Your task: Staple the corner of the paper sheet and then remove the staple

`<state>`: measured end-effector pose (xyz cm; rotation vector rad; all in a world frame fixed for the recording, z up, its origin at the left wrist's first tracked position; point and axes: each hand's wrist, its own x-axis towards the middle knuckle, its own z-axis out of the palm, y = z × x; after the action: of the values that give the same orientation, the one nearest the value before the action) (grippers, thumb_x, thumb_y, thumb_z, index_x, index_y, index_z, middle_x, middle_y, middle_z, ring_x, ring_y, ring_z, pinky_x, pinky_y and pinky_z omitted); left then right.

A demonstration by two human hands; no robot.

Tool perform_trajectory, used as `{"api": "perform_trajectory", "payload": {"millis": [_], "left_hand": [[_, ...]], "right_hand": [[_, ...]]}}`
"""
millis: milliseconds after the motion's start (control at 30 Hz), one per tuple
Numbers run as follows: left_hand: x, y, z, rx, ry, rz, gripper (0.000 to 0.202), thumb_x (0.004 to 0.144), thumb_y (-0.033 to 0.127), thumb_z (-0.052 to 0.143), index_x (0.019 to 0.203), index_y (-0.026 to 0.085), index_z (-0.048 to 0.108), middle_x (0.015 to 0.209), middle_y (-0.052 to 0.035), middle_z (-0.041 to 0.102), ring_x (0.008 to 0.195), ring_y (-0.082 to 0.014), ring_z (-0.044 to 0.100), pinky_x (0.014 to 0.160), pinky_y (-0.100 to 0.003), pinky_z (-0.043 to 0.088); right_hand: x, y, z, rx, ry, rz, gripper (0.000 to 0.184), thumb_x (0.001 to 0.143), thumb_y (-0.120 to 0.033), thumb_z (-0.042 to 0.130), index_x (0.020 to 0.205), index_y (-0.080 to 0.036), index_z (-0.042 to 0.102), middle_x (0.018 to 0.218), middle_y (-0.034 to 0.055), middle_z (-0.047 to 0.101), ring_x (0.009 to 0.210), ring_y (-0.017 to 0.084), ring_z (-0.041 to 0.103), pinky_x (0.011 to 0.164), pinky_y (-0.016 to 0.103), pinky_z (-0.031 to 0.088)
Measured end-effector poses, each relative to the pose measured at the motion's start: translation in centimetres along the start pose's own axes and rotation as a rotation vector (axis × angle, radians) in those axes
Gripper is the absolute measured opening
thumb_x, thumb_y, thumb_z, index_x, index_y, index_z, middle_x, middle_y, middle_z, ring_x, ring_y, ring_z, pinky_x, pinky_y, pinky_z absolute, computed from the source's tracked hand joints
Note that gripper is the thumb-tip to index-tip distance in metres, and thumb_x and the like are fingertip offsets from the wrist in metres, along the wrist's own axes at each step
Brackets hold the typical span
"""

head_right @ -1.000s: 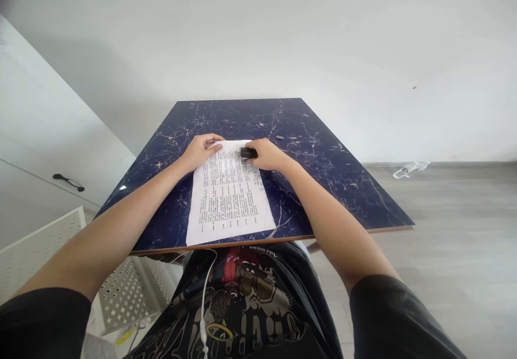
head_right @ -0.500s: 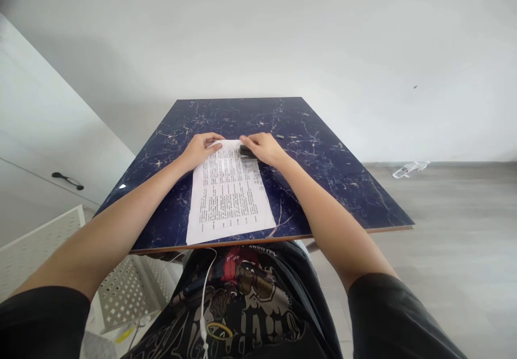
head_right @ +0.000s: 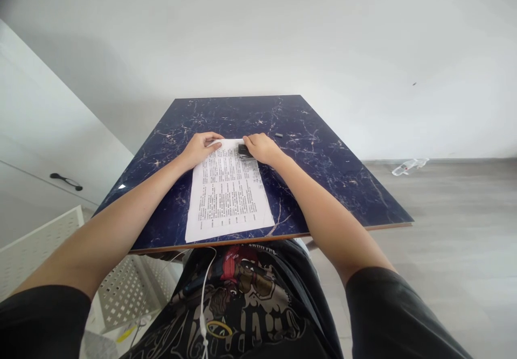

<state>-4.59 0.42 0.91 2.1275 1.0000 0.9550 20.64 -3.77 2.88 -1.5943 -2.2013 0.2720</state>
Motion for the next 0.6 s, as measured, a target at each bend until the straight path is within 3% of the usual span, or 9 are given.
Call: {"api": "perform_trajectory", "payload": {"millis": [600], "left_hand": [[-0.06,-0.09,-0.14,-0.01,0.007,-0.006,0.017,0.093,0.019,0.067,0.109,0.019,0.073,0.116,-0.0079,0.076,0.11,-0.0221,0.071,0.107,-0.045,0.054]], "right_hand": [[-0.6,-0.92,0.2,-0.208,-0.037,0.061,0.055,0.111,-0.04,0.024,0.095,-0.017,0.071,0.107,0.0153,0.075,0.096,0.028,0.067,0.08,0.035,0.044]]}}
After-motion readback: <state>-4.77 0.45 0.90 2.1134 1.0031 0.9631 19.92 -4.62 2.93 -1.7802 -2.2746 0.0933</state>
